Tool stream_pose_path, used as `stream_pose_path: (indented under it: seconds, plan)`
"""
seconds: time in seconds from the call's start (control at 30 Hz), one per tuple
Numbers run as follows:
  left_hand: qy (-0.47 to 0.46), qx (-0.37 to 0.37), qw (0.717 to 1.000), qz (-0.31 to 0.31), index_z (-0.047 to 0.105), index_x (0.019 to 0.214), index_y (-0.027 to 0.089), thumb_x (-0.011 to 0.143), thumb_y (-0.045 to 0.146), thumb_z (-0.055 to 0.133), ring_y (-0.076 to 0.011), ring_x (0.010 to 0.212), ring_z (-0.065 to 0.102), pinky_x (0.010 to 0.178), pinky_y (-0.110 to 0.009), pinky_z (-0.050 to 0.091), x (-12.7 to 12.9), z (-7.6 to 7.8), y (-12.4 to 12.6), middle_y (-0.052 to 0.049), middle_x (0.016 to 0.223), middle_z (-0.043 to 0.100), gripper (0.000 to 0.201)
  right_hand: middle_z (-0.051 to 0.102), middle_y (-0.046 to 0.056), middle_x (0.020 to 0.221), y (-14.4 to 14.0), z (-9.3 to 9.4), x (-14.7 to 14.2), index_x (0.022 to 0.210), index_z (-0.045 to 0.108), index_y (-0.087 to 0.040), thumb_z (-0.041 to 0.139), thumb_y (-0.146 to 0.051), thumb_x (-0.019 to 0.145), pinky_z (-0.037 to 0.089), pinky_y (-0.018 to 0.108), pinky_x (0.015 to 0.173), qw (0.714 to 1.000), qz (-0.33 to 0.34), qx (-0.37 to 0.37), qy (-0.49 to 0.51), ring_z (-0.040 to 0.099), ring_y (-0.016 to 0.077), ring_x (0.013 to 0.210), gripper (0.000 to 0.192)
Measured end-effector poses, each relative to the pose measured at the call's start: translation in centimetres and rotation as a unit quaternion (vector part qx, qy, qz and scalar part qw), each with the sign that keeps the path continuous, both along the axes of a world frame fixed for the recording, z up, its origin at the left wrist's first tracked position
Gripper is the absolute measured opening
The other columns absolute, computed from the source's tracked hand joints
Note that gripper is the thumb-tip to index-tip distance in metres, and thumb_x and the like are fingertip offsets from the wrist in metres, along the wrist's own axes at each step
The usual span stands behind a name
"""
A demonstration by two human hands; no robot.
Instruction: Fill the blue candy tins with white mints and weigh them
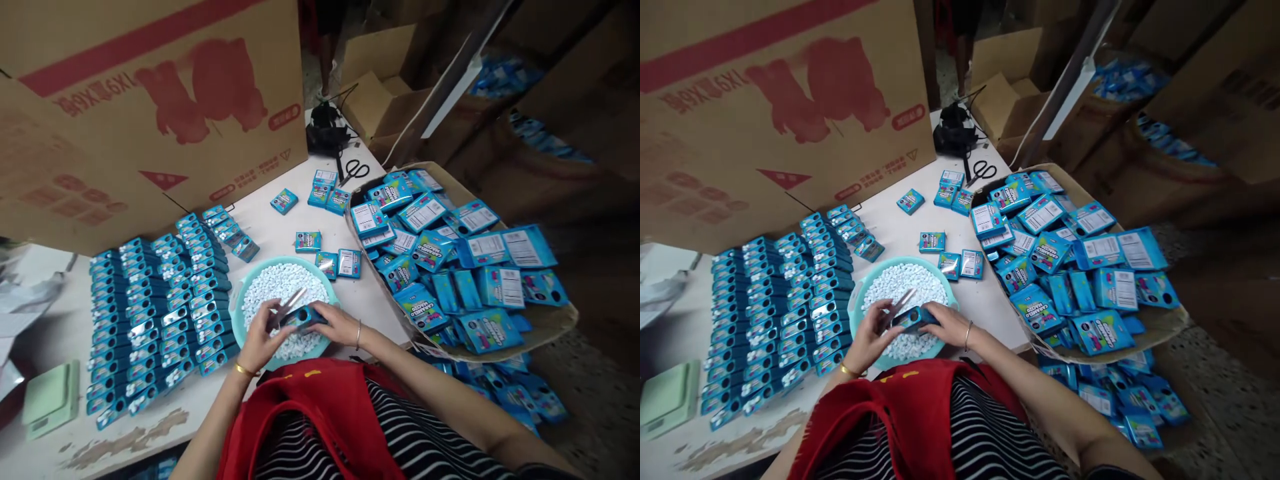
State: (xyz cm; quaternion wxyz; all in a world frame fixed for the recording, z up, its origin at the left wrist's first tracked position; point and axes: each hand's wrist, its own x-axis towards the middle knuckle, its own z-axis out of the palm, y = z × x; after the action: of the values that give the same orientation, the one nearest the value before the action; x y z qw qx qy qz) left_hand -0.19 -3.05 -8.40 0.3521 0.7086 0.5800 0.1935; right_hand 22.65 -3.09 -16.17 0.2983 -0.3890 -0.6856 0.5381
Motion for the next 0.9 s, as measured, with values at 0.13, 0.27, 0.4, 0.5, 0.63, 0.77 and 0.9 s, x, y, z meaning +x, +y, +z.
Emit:
stream_pose_path:
  seconds: [0.13,0.27,0.4,0.5,0.63,0.77,0.9]
  plan:
    - [0.096,-0.06,0.992,0.052,0.054,0.101,0.019,0.089,0.04,0.044,-0.0185,0.086,0.059,0.08,-0.033,0.048,-5.1,-0.8,-0.8,-0.006,0.094,0.062,0.026,0.064,0.007,0.113,0.8,-0.6,0.7,0.115,0.053,-0.02,0.059,-0.043,0.084,0.047,0.038,0.092,0.97,-0.176,-0.11,0.126,0.06,0.0226,0.104,0.039]
    - [0.26,-0.154,0.953,-0.036,0.056,0.093,0.018,0.084,0.024,0.047,-0.0218,0.085,0.06,0.079,-0.035,0.047,-7.6,-2.4,-3.3,-0.008,0.092,0.061,0.015,0.063,0.006,0.117,2.3,-1.9,0.0,0.113,0.053,-0.022,0.059,-0.047,0.082,0.047,0.039,0.096,0.934,-0.232,-0.185,0.2,0.06,0.0224,0.108,0.04]
    - [0.297,-0.178,0.937,-0.04,0.056,0.081,0.016,0.079,0.011,0.048,-0.0234,0.083,0.061,0.077,-0.036,0.046,-5.6,-5.3,-4.6,-0.011,0.091,0.06,0.009,0.065,0.006,0.11,2.2,-3.6,-3.0,0.108,0.054,-0.022,0.057,-0.052,0.082,0.05,0.041,0.092,0.935,-0.224,-0.228,0.154,0.062,0.0221,0.102,0.04]
    - [0.278,-0.169,0.945,-0.031,0.056,0.086,0.016,0.081,0.011,0.048,-0.0216,0.085,0.061,0.079,-0.034,0.046,-2.8,-8.2,-3.6,-0.012,0.095,0.06,0.011,0.067,0.004,0.101,1.3,-4.0,-5.2,0.103,0.056,-0.022,0.057,-0.056,0.081,0.052,0.04,0.088,0.937,-0.205,-0.255,0.12,0.064,0.0214,0.096,0.04]
    - [0.227,-0.14,0.963,-0.02,0.056,0.097,0.014,0.083,0.011,0.044,-0.0214,0.094,0.06,0.084,-0.035,0.047,0.6,-11.6,-1.4,-0.013,0.102,0.059,0.019,0.067,0.003,0.101,0.8,-2.9,-5.5,0.106,0.055,-0.022,0.055,-0.056,0.082,0.054,0.038,0.085,0.92,-0.194,-0.283,0.191,0.065,0.0206,0.093,0.042]
    - [0.174,-0.114,0.978,-0.013,0.055,0.102,0.013,0.082,0.011,0.044,-0.0217,0.103,0.057,0.092,-0.036,0.045,2.0,-13.2,-0.3,-0.014,0.107,0.059,0.023,0.066,0.005,0.109,1.1,-1.3,-2.6,0.108,0.053,-0.023,0.059,-0.053,0.081,0.053,0.039,0.09,0.908,-0.255,-0.248,0.221,0.064,0.022,0.099,0.041]
    - [0.13,-0.096,0.987,-0.017,0.053,0.11,0.013,0.082,0.018,0.048,-0.0221,0.103,0.058,0.093,-0.037,0.045,0.8,-12.1,-0.2,-0.014,0.111,0.059,0.029,0.063,0.008,0.115,1.2,-1.0,1.4,0.114,0.048,-0.022,0.067,-0.045,0.077,0.049,0.04,0.094,0.916,-0.306,-0.183,0.187,0.061,0.0229,0.105,0.047]
